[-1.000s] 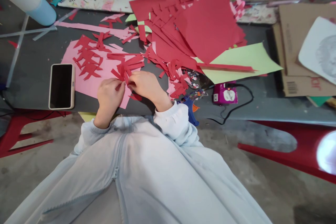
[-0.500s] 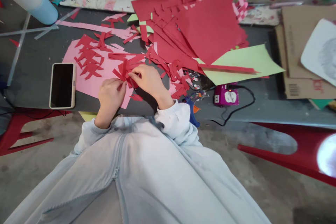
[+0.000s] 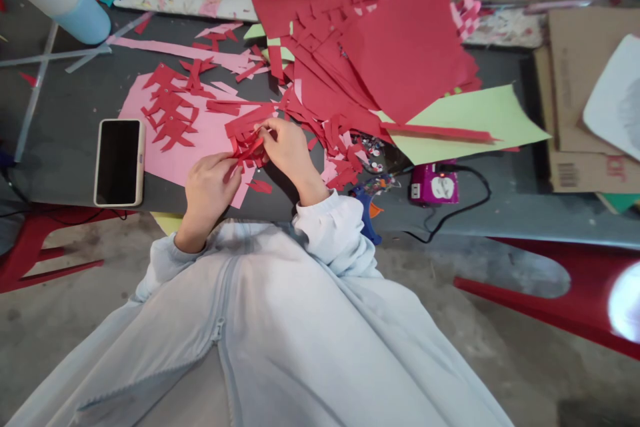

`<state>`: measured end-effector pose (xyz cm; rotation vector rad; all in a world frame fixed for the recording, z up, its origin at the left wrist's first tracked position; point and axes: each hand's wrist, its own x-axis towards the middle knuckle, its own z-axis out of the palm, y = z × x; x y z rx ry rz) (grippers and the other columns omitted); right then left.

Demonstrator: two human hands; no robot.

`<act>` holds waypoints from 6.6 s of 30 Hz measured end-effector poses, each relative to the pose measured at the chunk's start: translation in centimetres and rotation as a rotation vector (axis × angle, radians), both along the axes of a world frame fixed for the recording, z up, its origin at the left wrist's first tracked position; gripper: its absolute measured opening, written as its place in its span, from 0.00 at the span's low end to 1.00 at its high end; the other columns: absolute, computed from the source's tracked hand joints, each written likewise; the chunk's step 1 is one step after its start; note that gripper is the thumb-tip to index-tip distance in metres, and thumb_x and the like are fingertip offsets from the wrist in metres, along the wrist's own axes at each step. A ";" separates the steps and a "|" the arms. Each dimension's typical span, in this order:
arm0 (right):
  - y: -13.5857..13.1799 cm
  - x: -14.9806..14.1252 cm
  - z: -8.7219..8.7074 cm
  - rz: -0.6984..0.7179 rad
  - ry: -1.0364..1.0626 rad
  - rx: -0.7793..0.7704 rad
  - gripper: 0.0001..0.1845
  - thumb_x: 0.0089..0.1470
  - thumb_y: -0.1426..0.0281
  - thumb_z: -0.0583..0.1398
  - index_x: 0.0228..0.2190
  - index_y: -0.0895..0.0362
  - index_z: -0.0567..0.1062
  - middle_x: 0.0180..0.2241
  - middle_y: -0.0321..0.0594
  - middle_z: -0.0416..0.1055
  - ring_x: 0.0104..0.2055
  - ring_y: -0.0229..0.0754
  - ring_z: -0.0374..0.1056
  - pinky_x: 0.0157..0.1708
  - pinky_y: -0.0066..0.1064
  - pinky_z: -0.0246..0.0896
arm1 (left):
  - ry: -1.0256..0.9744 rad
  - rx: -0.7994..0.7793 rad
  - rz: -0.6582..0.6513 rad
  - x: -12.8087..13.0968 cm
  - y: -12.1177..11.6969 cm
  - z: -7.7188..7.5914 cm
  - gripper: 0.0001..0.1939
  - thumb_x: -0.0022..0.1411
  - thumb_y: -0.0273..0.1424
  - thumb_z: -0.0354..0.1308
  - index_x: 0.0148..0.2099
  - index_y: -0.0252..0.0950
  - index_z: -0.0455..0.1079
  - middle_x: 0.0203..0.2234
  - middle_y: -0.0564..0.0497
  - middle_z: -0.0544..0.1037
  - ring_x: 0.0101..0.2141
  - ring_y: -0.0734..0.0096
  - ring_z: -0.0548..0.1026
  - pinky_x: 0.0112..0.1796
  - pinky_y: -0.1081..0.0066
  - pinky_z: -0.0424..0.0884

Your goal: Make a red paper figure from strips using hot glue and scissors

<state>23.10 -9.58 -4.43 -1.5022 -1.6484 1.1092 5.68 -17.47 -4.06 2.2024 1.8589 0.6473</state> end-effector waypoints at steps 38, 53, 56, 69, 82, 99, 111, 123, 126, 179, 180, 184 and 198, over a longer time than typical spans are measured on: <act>-1.2 0.8 0.6 0.011 0.025 -0.086 0.12 0.49 0.73 0.60 0.38 0.54 0.76 0.23 0.34 0.76 0.24 0.44 0.75 0.28 0.39 0.71 | 0.135 -0.054 -0.043 0.2 1.2 0.6 0.17 0.70 0.34 0.50 0.54 0.41 0.76 0.40 0.42 0.75 0.41 0.56 0.71 0.43 0.57 0.68; -1.0 0.4 0.7 -0.034 -0.049 0.006 0.09 0.46 0.70 0.65 0.34 0.54 0.77 0.38 0.41 0.81 0.35 0.46 0.74 0.42 0.43 0.70 | 0.079 -0.089 -0.071 -0.6 2.2 0.4 0.17 0.66 0.35 0.55 0.54 0.41 0.76 0.40 0.44 0.74 0.42 0.55 0.69 0.46 0.57 0.69; -0.9 0.3 0.3 -0.029 -0.059 0.019 0.09 0.46 0.70 0.65 0.34 0.54 0.77 0.39 0.42 0.81 0.37 0.48 0.75 0.44 0.45 0.70 | 0.076 -0.081 -0.072 -0.7 2.2 0.4 0.17 0.66 0.36 0.55 0.54 0.41 0.76 0.39 0.44 0.74 0.42 0.56 0.69 0.45 0.58 0.69; -0.9 0.2 -0.2 -0.028 -0.042 0.018 0.10 0.46 0.70 0.64 0.35 0.54 0.77 0.40 0.43 0.81 0.40 0.49 0.76 0.44 0.45 0.70 | 0.016 -0.050 -0.036 0.3 2.3 -0.3 0.13 0.66 0.34 0.56 0.49 0.42 0.78 0.45 0.43 0.74 0.46 0.56 0.70 0.50 0.55 0.68; -0.8 0.2 0.0 0.027 0.078 0.042 0.12 0.48 0.69 0.62 0.38 0.55 0.76 0.35 0.39 0.79 0.34 0.41 0.74 0.37 0.35 0.69 | -0.003 -0.020 0.065 1.4 2.4 -0.5 0.11 0.66 0.36 0.57 0.43 0.41 0.80 0.42 0.44 0.76 0.47 0.53 0.70 0.49 0.54 0.68; -1.5 0.6 2.4 0.105 0.038 0.067 0.15 0.52 0.76 0.58 0.43 0.54 0.74 0.39 0.39 0.80 0.39 0.42 0.76 0.40 0.35 0.69 | -0.017 0.012 0.126 2.0 3.0 -0.5 0.11 0.66 0.36 0.57 0.35 0.40 0.79 0.36 0.45 0.77 0.42 0.56 0.70 0.45 0.57 0.69; -2.0 0.8 3.8 0.345 -0.653 0.100 0.13 0.55 0.63 0.64 0.41 0.56 0.79 0.44 0.47 0.76 0.42 0.50 0.70 0.36 0.37 0.56 | 0.000 -0.030 0.152 2.1 3.0 -0.3 0.12 0.67 0.35 0.56 0.36 0.38 0.80 0.37 0.45 0.79 0.43 0.56 0.71 0.47 0.59 0.68; -1.7 0.9 3.8 0.317 -0.646 0.150 0.13 0.62 0.69 0.56 0.38 0.58 0.81 0.42 0.49 0.79 0.44 0.51 0.72 0.41 0.39 0.59 | -0.005 -0.057 0.146 2.1 2.9 0.0 0.14 0.67 0.35 0.55 0.37 0.37 0.80 0.38 0.45 0.79 0.44 0.55 0.71 0.47 0.58 0.67; -1.5 1.1 3.4 0.285 -0.621 0.174 0.11 0.61 0.70 0.57 0.35 0.58 0.81 0.40 0.49 0.79 0.43 0.52 0.73 0.42 0.39 0.61 | -0.005 -0.062 0.142 2.1 3.0 0.0 0.14 0.67 0.35 0.54 0.37 0.37 0.80 0.38 0.44 0.79 0.44 0.55 0.71 0.47 0.58 0.67; 0.4 0.3 0.7 -0.065 0.163 -0.059 0.12 0.61 0.59 0.57 0.42 0.53 0.71 0.33 0.39 0.77 0.35 0.43 0.77 0.30 0.32 0.69 | 0.041 -0.076 0.112 1.8 2.8 0.2 0.15 0.68 0.39 0.53 0.41 0.38 0.79 0.40 0.44 0.79 0.43 0.54 0.72 0.47 0.58 0.67; 0.3 0.3 0.7 -0.045 0.159 -0.046 0.13 0.60 0.62 0.58 0.45 0.52 0.70 0.34 0.38 0.78 0.36 0.42 0.77 0.32 0.33 0.70 | 0.035 -0.077 0.112 1.8 2.8 0.2 0.16 0.69 0.39 0.52 0.41 0.38 0.79 0.40 0.43 0.79 0.43 0.54 0.72 0.47 0.57 0.67; -0.5 0.8 1.3 0.075 0.036 0.027 0.28 0.53 0.69 0.62 0.54 0.52 0.63 0.39 0.38 0.79 0.42 0.43 0.76 0.42 0.37 0.71 | 0.021 -0.073 0.116 1.8 2.9 0.2 0.16 0.69 0.38 0.52 0.40 0.38 0.79 0.40 0.43 0.79 0.43 0.55 0.72 0.47 0.58 0.67; -1.1 0.8 2.9 0.239 -0.277 0.157 0.27 0.54 0.78 0.55 0.56 0.56 0.65 0.43 0.44 0.77 0.48 0.49 0.72 0.50 0.41 0.64 | 0.049 -0.060 0.120 1.9 2.8 0.2 0.15 0.68 0.39 0.53 0.39 0.38 0.79 0.39 0.44 0.80 0.43 0.55 0.73 0.46 0.58 0.67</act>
